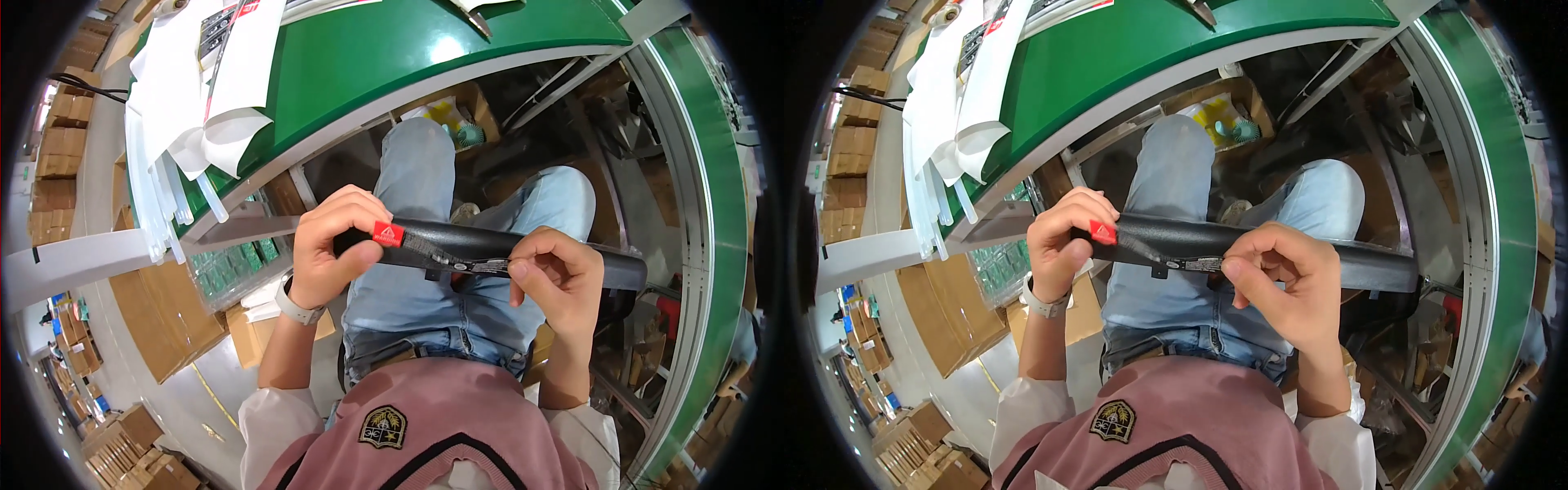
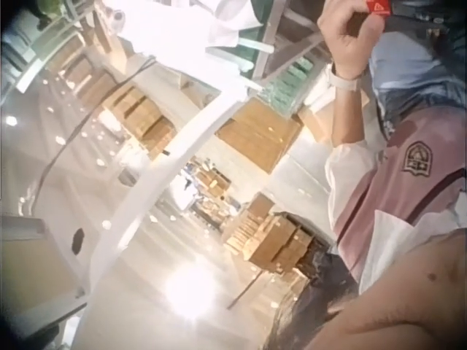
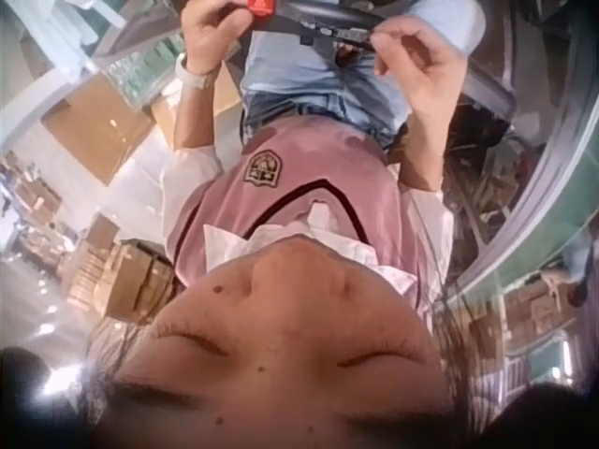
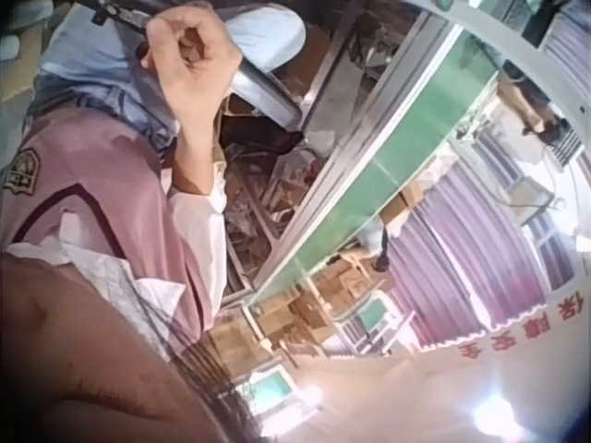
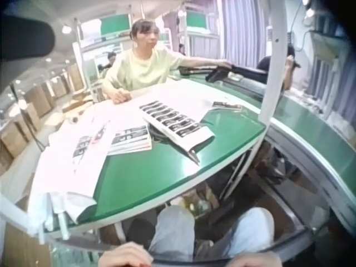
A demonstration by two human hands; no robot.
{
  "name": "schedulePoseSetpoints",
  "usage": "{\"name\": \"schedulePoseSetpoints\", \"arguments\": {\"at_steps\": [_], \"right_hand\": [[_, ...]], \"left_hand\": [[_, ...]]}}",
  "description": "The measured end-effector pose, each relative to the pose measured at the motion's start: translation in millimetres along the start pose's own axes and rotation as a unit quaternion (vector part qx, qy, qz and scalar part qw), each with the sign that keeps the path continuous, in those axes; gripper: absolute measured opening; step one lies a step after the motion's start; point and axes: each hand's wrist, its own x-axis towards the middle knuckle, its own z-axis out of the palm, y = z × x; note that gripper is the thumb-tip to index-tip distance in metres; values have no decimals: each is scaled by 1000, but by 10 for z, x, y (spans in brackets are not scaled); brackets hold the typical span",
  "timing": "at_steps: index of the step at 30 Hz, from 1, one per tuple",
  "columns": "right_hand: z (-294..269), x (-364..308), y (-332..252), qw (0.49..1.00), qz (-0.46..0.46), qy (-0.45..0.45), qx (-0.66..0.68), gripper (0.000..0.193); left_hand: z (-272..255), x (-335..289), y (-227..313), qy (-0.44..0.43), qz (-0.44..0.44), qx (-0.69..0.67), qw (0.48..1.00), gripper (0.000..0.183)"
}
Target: Apply warning and product labels to electronic battery components on an assembly line.
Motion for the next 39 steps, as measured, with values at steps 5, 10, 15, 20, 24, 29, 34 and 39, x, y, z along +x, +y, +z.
{"name": "schedulePoseSetpoints", "arguments": {"at_steps": [5, 10, 15, 20, 24, 29, 34, 39], "right_hand": [[99, -2, 48, 997, 35, 29, -70, 7], [126, 14, 88, 979, 42, 23, -197, 12], [133, 38, 120, 975, 34, 32, -218, 13], [168, 66, 140, 973, 12, 29, -230, 15], [188, 61, 121, 971, 53, 40, -230, 13], [208, 75, 119, 969, 54, 28, -240, 13], [220, 89, 116, 969, 67, 24, -237, 13], [211, 105, 123, 970, 93, 33, -223, 13]], "left_hand": [[66, -85, 23, 32, -44, 16, 998, 14], [83, -107, 4, 36, -8, 100, 994, 19], [91, -79, -51, 34, 32, 139, 989, 19], [90, -73, -71, 35, 23, 149, 988, 19], [79, -73, -97, 40, 40, 161, 985, 20], [59, -97, -77, 28, 64, 250, 966, 23], [-16, -162, -39, 15, -8, 281, 960, 39], [-60, -224, -127, 64, -96, 120, 986, 48]]}}
